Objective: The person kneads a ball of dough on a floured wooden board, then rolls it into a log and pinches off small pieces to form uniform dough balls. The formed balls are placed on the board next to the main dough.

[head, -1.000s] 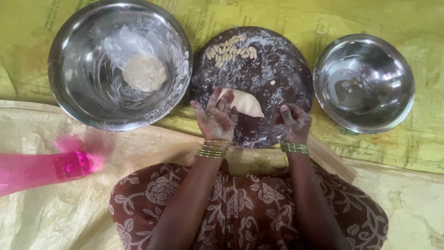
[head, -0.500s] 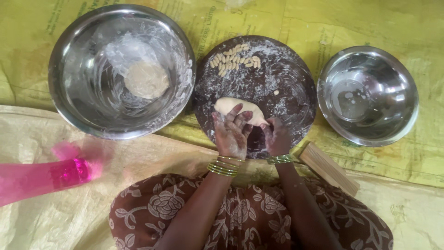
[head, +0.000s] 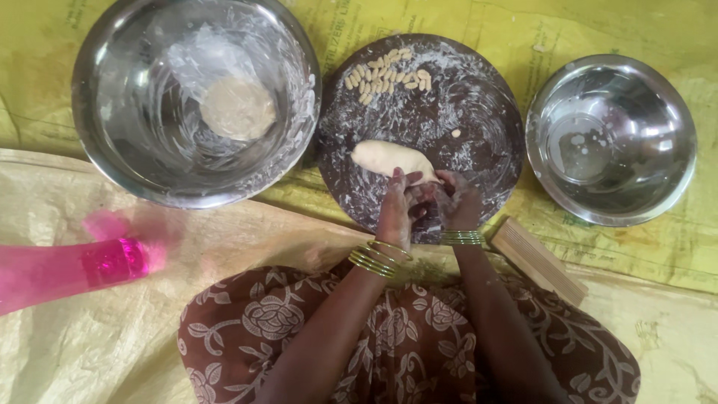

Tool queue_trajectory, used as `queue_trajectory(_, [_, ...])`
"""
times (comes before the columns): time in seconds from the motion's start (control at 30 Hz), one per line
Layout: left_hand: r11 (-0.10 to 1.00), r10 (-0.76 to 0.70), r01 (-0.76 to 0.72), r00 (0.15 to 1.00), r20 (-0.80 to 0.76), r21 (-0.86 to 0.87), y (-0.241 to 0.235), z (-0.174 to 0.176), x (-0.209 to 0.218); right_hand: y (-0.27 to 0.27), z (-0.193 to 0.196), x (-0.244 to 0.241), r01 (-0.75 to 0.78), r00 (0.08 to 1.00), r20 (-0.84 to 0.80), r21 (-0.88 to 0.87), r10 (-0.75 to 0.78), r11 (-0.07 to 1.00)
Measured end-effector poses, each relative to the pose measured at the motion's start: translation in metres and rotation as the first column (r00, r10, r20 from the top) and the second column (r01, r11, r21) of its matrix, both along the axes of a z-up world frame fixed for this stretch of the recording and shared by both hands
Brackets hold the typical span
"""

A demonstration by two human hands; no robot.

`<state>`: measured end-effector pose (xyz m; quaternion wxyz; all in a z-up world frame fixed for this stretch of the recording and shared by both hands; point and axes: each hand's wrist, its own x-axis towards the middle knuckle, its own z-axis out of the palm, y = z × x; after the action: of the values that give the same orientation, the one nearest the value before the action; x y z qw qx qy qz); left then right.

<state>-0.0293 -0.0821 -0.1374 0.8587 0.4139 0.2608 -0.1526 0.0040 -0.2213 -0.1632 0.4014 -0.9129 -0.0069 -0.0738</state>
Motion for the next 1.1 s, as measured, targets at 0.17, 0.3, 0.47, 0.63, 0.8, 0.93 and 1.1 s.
queue_trajectory(0.17, [0.999,-0.041,0.041,0.969,0.245,0.004,-0.014,-0.075,0.013,-0.005,-0.003,-0.006,-0.054,0.998,0.017,-0.109,0.056,0.993])
queue_trajectory(0.3, [0.991,-0.116,0.128,0.955,0.274,-0.024,-0.015,-0.102,0.017,-0.007,-0.008,-0.007,-0.052,0.963,0.219,-0.419,0.156,0.906])
queue_trajectory(0.47, [0.984,-0.148,0.171,0.941,0.305,-0.051,-0.011,-0.1,0.01,-0.009,-0.007,-0.018,-0.114,0.993,-0.022,-0.227,0.112,0.967])
queue_trajectory(0.63, [0.978,-0.2,0.205,0.873,0.445,0.038,-0.006,-0.116,0.016,-0.018,0.002,-0.029,-0.095,0.941,-0.32,0.053,0.107,0.994])
queue_trajectory(0.8, [0.975,-0.215,0.222,0.896,0.389,0.026,-0.009,-0.136,0.029,-0.027,0.017,-0.042,-0.036,0.942,-0.2,0.737,0.269,0.675])
queue_trajectory(0.93, [0.982,-0.186,0.165,0.908,0.377,0.087,-0.011,-0.119,0.035,-0.036,0.04,-0.054,0.282,0.896,-0.375,0.894,0.237,0.349])
queue_trajectory(1.1, [0.916,-0.325,0.193,0.87,0.371,0.351,-0.002,-0.04,0.009,-0.035,0.059,-0.06,0.295,0.892,-0.325,0.945,0.314,0.14])
